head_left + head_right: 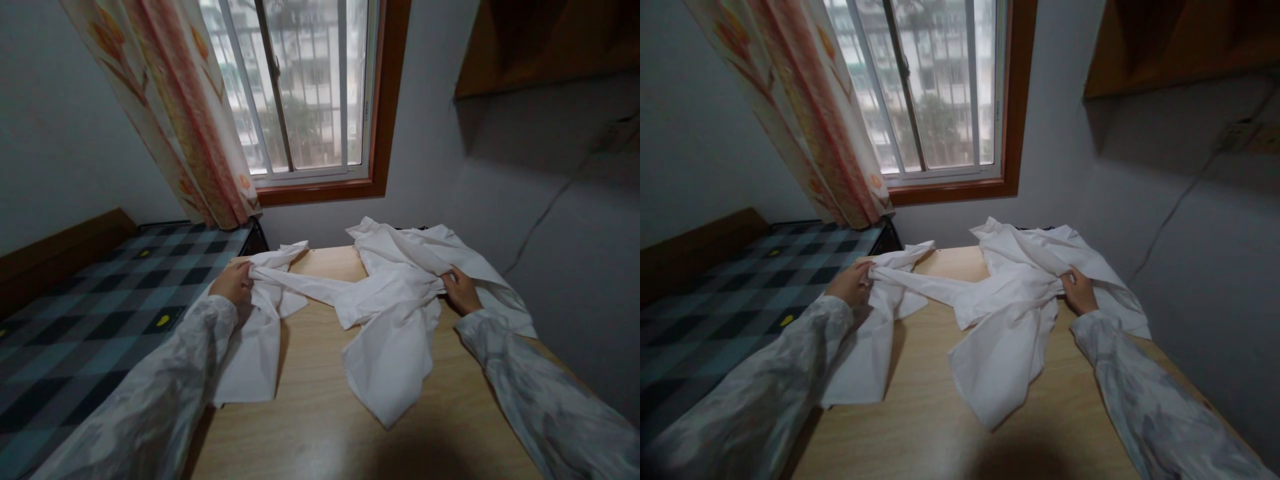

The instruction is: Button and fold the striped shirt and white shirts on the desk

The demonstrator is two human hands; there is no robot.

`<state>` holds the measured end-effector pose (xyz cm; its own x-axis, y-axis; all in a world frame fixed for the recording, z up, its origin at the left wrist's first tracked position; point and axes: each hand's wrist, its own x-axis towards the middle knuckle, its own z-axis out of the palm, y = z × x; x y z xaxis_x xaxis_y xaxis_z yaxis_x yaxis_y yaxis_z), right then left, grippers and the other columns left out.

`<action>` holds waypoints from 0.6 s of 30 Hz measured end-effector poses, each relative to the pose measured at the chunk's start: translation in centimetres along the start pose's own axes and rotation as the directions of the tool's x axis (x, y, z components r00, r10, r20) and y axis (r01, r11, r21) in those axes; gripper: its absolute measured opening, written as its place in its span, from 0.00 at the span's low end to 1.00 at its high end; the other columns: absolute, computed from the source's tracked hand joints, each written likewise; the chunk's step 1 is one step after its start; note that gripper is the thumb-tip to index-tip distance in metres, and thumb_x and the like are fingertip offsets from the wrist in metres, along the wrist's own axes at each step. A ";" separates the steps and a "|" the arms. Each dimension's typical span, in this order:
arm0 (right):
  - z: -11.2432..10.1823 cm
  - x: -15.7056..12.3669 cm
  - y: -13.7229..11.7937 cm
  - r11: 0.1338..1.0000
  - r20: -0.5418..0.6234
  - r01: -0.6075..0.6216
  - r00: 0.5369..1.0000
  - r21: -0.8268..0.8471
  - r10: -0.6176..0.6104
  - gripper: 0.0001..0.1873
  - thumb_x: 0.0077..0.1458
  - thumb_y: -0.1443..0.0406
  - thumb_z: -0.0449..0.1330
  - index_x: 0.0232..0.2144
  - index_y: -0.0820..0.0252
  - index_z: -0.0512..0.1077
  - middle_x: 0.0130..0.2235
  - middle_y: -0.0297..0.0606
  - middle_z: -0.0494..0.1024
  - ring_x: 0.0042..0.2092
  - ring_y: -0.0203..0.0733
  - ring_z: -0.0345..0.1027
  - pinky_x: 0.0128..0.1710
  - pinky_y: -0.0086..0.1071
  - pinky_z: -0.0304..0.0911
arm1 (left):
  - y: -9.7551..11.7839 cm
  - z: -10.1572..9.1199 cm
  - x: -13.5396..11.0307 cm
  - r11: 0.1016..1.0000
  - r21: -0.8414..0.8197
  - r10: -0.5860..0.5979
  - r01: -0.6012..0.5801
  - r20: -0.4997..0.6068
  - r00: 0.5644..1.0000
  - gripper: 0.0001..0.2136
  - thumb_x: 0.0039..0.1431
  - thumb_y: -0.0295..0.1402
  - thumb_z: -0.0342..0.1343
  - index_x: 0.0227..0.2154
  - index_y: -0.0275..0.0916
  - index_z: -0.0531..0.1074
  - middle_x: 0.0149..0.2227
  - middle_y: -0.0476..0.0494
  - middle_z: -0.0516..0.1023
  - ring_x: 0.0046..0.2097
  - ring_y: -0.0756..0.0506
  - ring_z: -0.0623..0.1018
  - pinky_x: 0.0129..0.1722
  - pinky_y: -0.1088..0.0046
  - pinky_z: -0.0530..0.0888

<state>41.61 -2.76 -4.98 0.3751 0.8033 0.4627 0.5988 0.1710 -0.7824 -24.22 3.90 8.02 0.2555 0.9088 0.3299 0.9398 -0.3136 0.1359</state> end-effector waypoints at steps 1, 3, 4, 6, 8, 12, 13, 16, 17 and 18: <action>0.0 0.0 0.1 1.000 0.003 0.004 1.000 -0.001 -0.004 0.22 0.61 0.49 0.56 0.42 0.58 0.79 0.45 0.44 0.84 0.48 0.55 0.74 0.53 0.46 0.68 | 1.0 -0.5 0.2 0.998 0.033 0.053 -0.053 -0.014 0.998 0.33 0.49 0.26 0.55 0.62 0.35 0.74 0.67 0.32 0.74 0.65 0.32 0.76 0.67 0.53 0.71; 0.0 -0.1 0.2 1.000 0.009 0.006 1.000 -0.005 -0.006 0.22 0.61 0.49 0.56 0.42 0.58 0.79 0.45 0.44 0.84 0.48 0.55 0.74 0.53 0.46 0.68 | 3.8 -1.1 0.6 0.977 0.033 0.211 -0.210 -0.040 0.977 0.34 0.53 0.26 0.54 0.66 0.36 0.70 0.72 0.34 0.69 0.69 0.33 0.71 0.71 0.51 0.66; 0.0 -0.1 0.3 1.000 0.008 0.004 1.000 -0.009 -0.004 0.21 0.61 0.50 0.56 0.42 0.58 0.79 0.45 0.43 0.84 0.47 0.54 0.74 0.52 0.45 0.68 | 5.3 -1.2 0.7 0.955 0.003 0.296 -0.296 -0.050 0.954 0.32 0.57 0.28 0.53 0.67 0.38 0.70 0.72 0.36 0.68 0.70 0.34 0.70 0.72 0.51 0.65; 0.0 -0.2 0.4 1.000 0.007 0.000 1.000 -0.022 0.000 0.21 0.61 0.50 0.56 0.42 0.58 0.79 0.44 0.43 0.84 0.46 0.54 0.75 0.52 0.45 0.68 | 8.2 -0.8 0.9 0.891 -0.074 0.448 -0.447 -0.004 0.894 0.28 0.64 0.33 0.53 0.68 0.41 0.69 0.71 0.38 0.70 0.70 0.36 0.70 0.72 0.52 0.64; -0.1 -0.3 0.3 0.999 0.009 0.003 1.000 -0.037 -0.003 0.21 0.61 0.49 0.56 0.42 0.58 0.79 0.44 0.43 0.84 0.45 0.54 0.74 0.51 0.45 0.68 | 10.3 0.4 1.1 0.865 -0.092 0.501 -0.493 0.091 0.861 0.30 0.64 0.38 0.57 0.68 0.41 0.69 0.70 0.35 0.71 0.70 0.34 0.71 0.71 0.52 0.65; -0.2 -0.4 -0.3 0.998 0.010 0.020 1.000 -0.062 -0.019 0.23 0.60 0.49 0.55 0.43 0.58 0.79 0.41 0.43 0.84 0.44 0.54 0.74 0.48 0.44 0.69 | 11.7 2.8 1.3 0.919 -0.012 0.383 -0.393 0.250 0.889 0.22 0.58 0.35 0.63 0.57 0.42 0.80 0.52 0.34 0.84 0.56 0.32 0.81 0.62 0.52 0.72; -0.2 -0.4 -0.5 0.998 0.009 0.026 1.000 -0.062 -0.025 0.23 0.60 0.49 0.55 0.43 0.58 0.79 0.41 0.43 0.84 0.43 0.54 0.74 0.48 0.44 0.69 | 11.5 3.0 1.4 0.926 0.000 0.365 -0.378 0.266 0.892 0.17 0.59 0.33 0.61 0.51 0.43 0.82 0.47 0.36 0.86 0.53 0.34 0.82 0.60 0.53 0.73; -0.3 -0.4 -0.8 0.998 0.017 0.040 0.999 -0.052 -0.039 0.22 0.60 0.49 0.55 0.42 0.57 0.78 0.41 0.43 0.84 0.44 0.53 0.74 0.48 0.43 0.69 | 9.9 1.9 1.0 0.925 0.011 0.368 -0.379 0.221 0.903 0.12 0.63 0.32 0.56 0.43 0.45 0.84 0.43 0.39 0.86 0.49 0.36 0.82 0.58 0.54 0.72; -0.3 -0.4 -0.8 0.998 0.019 0.038 0.999 -0.050 -0.037 0.22 0.60 0.49 0.55 0.42 0.57 0.78 0.42 0.42 0.84 0.44 0.53 0.74 0.48 0.43 0.69 | 8.9 1.1 0.8 0.926 0.021 0.367 -0.376 0.178 0.913 0.13 0.64 0.34 0.55 0.44 0.45 0.84 0.45 0.39 0.86 0.50 0.36 0.82 0.59 0.53 0.72; -0.3 -0.4 -0.8 0.998 0.021 0.035 0.999 -0.050 -0.034 0.22 0.60 0.49 0.55 0.43 0.57 0.78 0.42 0.42 0.84 0.44 0.53 0.74 0.48 0.43 0.69 | 7.7 0.1 0.5 0.931 0.040 0.355 -0.363 0.128 0.926 0.13 0.65 0.36 0.54 0.45 0.45 0.84 0.46 0.39 0.86 0.50 0.35 0.81 0.60 0.52 0.71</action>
<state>41.19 -3.41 -4.41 0.3392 0.8091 0.4799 0.6465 0.1701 -0.7437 -16.81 1.96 9.15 0.5993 0.7654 0.2343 0.7915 -0.6104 -0.0304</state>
